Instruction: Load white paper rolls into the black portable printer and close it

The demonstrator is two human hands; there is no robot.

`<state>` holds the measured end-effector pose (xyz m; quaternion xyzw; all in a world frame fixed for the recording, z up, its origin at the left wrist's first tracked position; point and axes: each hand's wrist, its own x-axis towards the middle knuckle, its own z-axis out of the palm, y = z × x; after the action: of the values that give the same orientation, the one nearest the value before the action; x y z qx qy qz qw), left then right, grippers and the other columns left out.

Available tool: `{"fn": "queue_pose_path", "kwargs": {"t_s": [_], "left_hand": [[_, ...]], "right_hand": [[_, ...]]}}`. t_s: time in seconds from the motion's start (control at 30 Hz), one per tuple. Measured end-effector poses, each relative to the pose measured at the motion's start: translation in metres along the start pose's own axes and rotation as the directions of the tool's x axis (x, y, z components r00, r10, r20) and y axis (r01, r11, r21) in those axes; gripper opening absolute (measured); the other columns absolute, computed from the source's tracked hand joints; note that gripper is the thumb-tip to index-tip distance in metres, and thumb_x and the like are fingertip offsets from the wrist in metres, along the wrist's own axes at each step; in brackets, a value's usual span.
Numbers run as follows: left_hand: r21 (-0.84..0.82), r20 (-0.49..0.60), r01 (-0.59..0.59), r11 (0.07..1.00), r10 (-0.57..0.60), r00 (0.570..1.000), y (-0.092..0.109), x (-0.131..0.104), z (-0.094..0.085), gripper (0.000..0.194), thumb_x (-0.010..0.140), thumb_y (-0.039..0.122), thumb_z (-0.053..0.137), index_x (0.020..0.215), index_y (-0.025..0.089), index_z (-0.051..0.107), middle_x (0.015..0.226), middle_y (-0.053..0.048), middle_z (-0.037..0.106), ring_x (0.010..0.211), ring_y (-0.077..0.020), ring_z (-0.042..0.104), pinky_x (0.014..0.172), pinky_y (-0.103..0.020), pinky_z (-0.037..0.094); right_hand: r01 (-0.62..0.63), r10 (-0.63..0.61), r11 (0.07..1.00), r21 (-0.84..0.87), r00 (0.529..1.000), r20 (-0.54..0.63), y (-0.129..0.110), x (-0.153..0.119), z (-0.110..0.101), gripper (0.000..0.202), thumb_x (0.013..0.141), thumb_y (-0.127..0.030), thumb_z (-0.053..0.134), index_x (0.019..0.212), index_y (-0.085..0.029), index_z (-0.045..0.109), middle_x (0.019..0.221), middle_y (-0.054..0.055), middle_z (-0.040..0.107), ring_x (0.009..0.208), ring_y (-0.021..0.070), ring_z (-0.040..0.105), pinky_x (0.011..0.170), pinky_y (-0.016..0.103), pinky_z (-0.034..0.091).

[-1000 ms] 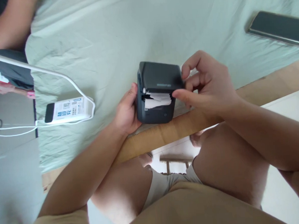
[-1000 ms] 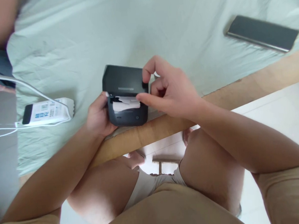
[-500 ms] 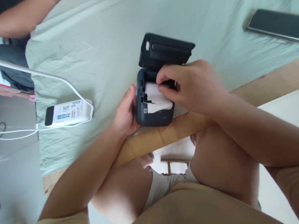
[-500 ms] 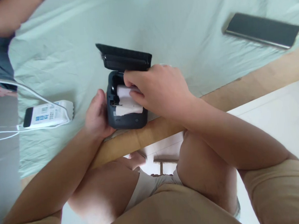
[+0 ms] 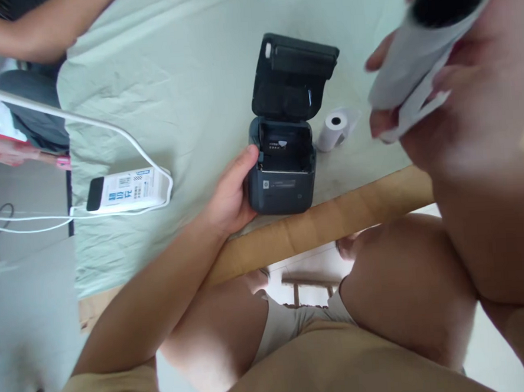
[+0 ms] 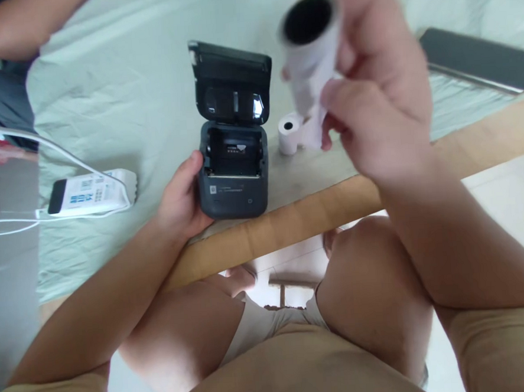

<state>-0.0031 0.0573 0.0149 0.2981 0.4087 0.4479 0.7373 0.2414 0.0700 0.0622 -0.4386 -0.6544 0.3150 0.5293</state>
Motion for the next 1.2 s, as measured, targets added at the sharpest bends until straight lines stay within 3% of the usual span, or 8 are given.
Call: {"fn": "queue_pose_path", "kwargs": {"t_s": [0.1, 0.27, 0.37, 0.67, 0.8, 0.93, 1.07, 1.2], "left_hand": [[0.000, -0.012, 0.023, 1.000, -0.023, 1.000, 0.002, 0.000, -0.001, 0.030, 0.101, 0.048, 0.075, 0.106, 0.018, 0.079, 0.093, -0.005, 0.086, 0.112, -0.0313, 0.085, 0.100, -0.042, 0.069], [-0.009, 0.032, 0.046, 0.999, -0.046, 0.998, 0.002, 0.001, -0.005, 0.030, 0.095, 0.047, 0.080, 0.100, 0.018, 0.079, 0.091, -0.005, 0.086, 0.118, -0.0364, 0.083, 0.099, -0.045, 0.070], [0.021, -0.013, 0.043, 0.999, -0.043, 0.999, 0.002, 0.000, -0.002, 0.034, 0.097, 0.052, 0.078, 0.098, 0.018, 0.078, 0.098, -0.008, 0.087, 0.130, -0.0381, 0.079, 0.108, -0.048, 0.068], [0.139, -0.116, 0.011, 0.990, 0.005, 0.993, 0.008, -0.004, 0.007, 0.038, 0.100, 0.055, 0.071, 0.110, 0.019, 0.078, 0.113, -0.008, 0.087, 0.138, -0.0359, 0.076, 0.115, -0.051, 0.065], [0.187, -0.122, 0.023, 0.982, 0.000, 0.992, 0.009, -0.005, 0.007, 0.040, 0.100, 0.056, 0.068, 0.111, 0.020, 0.078, 0.115, -0.009, 0.086, 0.140, -0.0367, 0.074, 0.117, -0.052, 0.064], [0.164, -0.129, 0.025, 0.986, -0.004, 0.992, 0.008, -0.004, 0.007, 0.037, 0.103, 0.054, 0.062, 0.108, 0.021, 0.079, 0.107, -0.008, 0.086, 0.136, -0.0351, 0.076, 0.110, -0.050, 0.066], [0.131, -0.088, 0.015, 0.991, -0.004, 0.996, 0.007, -0.002, 0.005, 0.036, 0.103, 0.054, 0.064, 0.105, 0.022, 0.079, 0.101, -0.009, 0.086, 0.134, -0.0358, 0.077, 0.106, -0.049, 0.068], [0.113, -0.055, 0.008, 0.994, -0.002, 0.999, 0.006, -0.002, 0.003, 0.031, 0.097, 0.052, 0.073, 0.102, 0.022, 0.080, 0.092, -0.008, 0.085, 0.130, -0.0360, 0.079, 0.107, -0.049, 0.068]], "right_hand": [[0.070, -0.070, 0.995, 0.077, 0.998, -0.002, 0.030, 0.007, -0.019, 0.033, 0.079, -0.031, 0.075, 0.111, -0.032, 0.065, 0.092, -0.005, 0.070, 0.060, 0.0123, 0.059, 0.052, 0.033, 0.044], [0.070, -0.104, 0.922, -0.380, 0.992, -0.068, 0.061, 0.003, -0.039, 0.026, 0.088, -0.044, 0.082, 0.091, -0.028, 0.062, 0.073, 0.000, 0.066, 0.063, 0.0159, 0.063, 0.067, 0.038, 0.049], [0.061, -0.089, 0.871, -0.487, 0.995, -0.034, 0.064, 0.001, -0.047, 0.030, 0.091, -0.054, 0.075, 0.088, -0.028, 0.062, 0.084, 0.007, 0.074, 0.073, 0.0194, 0.067, 0.076, 0.041, 0.053], [-0.224, 0.374, 0.578, -0.785, 0.927, 0.011, 0.060, 0.013, -0.056, 0.053, 0.079, -0.041, 0.089, 0.127, -0.027, 0.072, 0.117, 0.012, 0.082, 0.107, 0.0380, 0.078, 0.096, 0.054, 0.059], [-0.025, 0.142, 0.659, -0.752, 0.986, 0.092, 0.047, 0.009, -0.050, 0.046, 0.089, -0.046, 0.080, 0.131, -0.028, 0.069, 0.145, 0.012, 0.074, 0.137, 0.0376, 0.069, 0.118, 0.054, 0.052], [0.166, -0.051, 0.697, -0.697, 0.982, 0.183, 0.032, 0.001, -0.030, 0.039, 0.097, -0.053, 0.070, 0.129, -0.031, 0.068, 0.140, 0.011, 0.075, 0.139, 0.0396, 0.066, 0.120, 0.060, 0.049], [0.206, -0.005, 0.682, -0.702, 0.961, 0.276, 0.029, 0.001, -0.002, 0.044, 0.090, -0.045, 0.080, 0.130, -0.032, 0.068, 0.140, 0.013, 0.075, 0.144, 0.0455, 0.061, 0.115, 0.067, 0.049], [0.185, 0.089, 0.620, -0.762, 0.949, 0.303, 0.038, 0.009, 0.010, 0.032, 0.088, -0.044, 0.083, 0.115, -0.032, 0.071, 0.116, 0.012, 0.081, 0.127, 0.0447, 0.070, 0.115, 0.069, 0.047]]}}
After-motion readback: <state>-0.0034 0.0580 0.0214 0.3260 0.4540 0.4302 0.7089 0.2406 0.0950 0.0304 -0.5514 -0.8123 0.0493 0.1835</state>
